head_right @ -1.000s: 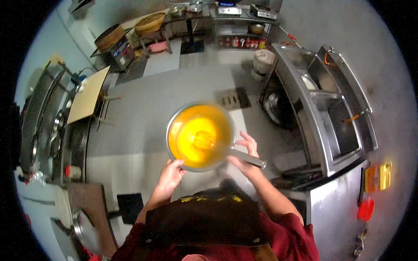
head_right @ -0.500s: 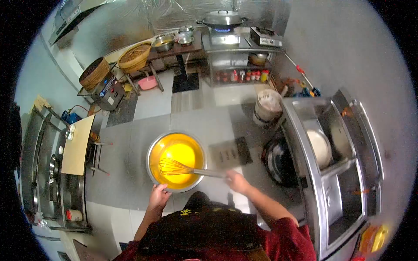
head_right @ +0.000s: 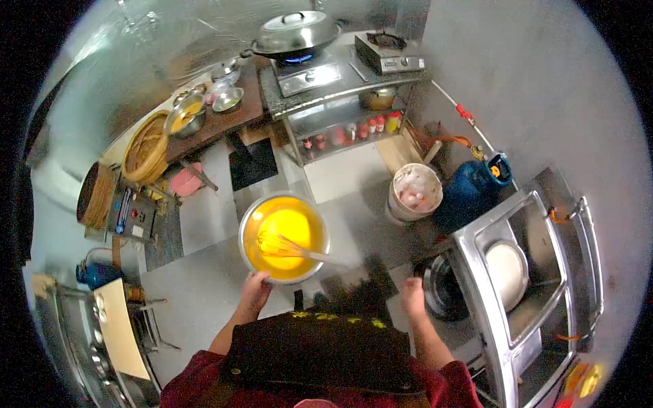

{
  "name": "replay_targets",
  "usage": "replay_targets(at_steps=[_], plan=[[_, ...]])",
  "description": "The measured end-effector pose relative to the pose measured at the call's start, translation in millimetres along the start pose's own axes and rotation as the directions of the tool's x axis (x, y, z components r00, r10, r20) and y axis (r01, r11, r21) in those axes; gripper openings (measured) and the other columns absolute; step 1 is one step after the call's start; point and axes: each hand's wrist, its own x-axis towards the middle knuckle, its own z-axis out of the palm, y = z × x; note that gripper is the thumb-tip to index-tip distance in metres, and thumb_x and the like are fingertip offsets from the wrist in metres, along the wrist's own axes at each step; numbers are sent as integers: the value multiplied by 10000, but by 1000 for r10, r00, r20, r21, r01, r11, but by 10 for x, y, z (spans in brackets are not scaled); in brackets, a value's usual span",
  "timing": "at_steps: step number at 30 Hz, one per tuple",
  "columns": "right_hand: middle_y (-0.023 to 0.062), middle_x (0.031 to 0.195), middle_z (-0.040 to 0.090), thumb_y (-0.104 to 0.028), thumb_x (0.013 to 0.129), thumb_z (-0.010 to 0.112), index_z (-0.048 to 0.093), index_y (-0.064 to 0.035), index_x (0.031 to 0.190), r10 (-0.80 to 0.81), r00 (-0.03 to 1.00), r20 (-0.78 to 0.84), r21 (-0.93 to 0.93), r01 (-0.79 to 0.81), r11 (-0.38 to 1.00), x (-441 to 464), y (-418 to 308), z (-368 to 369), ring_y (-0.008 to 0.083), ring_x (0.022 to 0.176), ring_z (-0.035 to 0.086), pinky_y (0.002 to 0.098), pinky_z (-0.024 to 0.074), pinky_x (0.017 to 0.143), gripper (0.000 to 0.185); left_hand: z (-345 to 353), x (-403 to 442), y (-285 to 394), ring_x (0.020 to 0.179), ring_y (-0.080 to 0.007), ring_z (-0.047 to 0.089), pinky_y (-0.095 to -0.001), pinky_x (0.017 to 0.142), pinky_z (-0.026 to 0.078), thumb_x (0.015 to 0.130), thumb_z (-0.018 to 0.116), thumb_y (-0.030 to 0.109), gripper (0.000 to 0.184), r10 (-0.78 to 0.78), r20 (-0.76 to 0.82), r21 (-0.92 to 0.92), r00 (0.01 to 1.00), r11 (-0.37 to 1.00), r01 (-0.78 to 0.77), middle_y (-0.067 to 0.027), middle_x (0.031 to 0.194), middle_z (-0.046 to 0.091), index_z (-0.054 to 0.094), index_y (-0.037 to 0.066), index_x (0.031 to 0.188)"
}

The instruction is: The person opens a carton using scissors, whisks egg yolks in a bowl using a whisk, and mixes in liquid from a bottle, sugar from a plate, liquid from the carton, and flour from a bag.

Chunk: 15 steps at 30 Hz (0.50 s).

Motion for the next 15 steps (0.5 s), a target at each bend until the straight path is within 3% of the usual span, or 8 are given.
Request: replay_targets(at_steps=[2, 5, 7, 8, 9, 11, 14, 15], plan=[[178, 1009, 610, -76, 866, 546, 476, -44, 1151, 50, 999, -20, 114, -47, 992, 490, -68, 73, 291, 911, 608, 390, 475, 793, 295, 283, 483, 163, 935, -233, 608, -341, 716, 505, 774, 602, 28, 423, -21, -64, 2, 998, 1000, 21, -119, 1085, 598, 488, 24, 1182], [178, 983, 586, -43, 902, 526, 357, -45, 1354, 225, 923, 313, 218, -301, 928, 1378, -902, -162, 186, 867, 594, 314, 488, 714, 483, 427, 1345, 141, 904, -233, 607, -337, 663, 508, 771, 612, 35, 421, -8, -62, 8, 998, 1000, 9, -123, 1082, 589, 492, 26, 1174], [206, 1039, 598, -58, 873, 558, 291, -59, 1420, -99, 936, 336, 205, 30, 978, 2347, -343, 191, 221, 931, 611, 340, 499, 776, 609, 546, 1633, 83, 896, -231, 604, -345, 657, 510, 773, 612, 30, 398, -20, -61, 26, 998, 999, 22, -125, 1074, 586, 500, 16, 1155], [216, 1094, 593, -57, 839, 578, 286, -57, 1430, -262, 932, 251, -4, 272, 962, 2695, -433, 183, 273, 1002, 607, 365, 490, 835, 659, 682, 1872, 153, 888, -228, 600, -353, 651, 513, 776, 613, 25, 375, -1, -49, 50, 999, 999, 4, -127, 1066, 582, 509, 5, 1135], [222, 1113, 586, -69, 807, 596, 362, -35, 1373, -137, 968, 209, -106, 162, 981, 2885, -882, 42, 321, 1003, 600, 386, 476, 869, 613, 791, 2087, 191, 916, -243, 596, -363, 715, 506, 781, 611, 22, 371, -30, -48, 21, 998, 999, 31, -130, 1087, 580, 511, -8, 1138], [205, 1044, 617, -117, 833, 570, 509, -20, 1201, -216, 972, 96, -204, 232, 951, 3452, -979, 43, 332, 951, 611, 401, 479, 826, 385, 897, 2270, 226, 944, -258, 591, -372, 779, 499, 787, 609, 20, 368, -139, -20, 31, 990, 990, 139, -132, 1108, 577, 514, -21, 1141], [172, 933, 659, -172, 885, 542, 573, -14, 1093, -190, 976, 108, -306, 214, 928, 3905, -1509, -205, 322, 860, 639, 411, 495, 774, 263, 1053, 2718, 373, 827, -234, 596, -391, 729, 483, 799, 568, 31, 307, -187, -52, -1, 981, 982, 188, -116, 1003, 580, 513, -28, 1095], [151, 916, 669, -290, 915, 520, 583, -14, 1077, 64, 994, 85, 100, -73, 992, 3905, -1909, -353, 318, 837, 647, 413, 505, 764, 326, 1135, 2810, 486, 938, -252, 580, -393, 797, 484, 801, 584, 20, 340, -153, 5, 29, 988, 988, 152, -127, 1078, 574, 516, -36, 1130]])
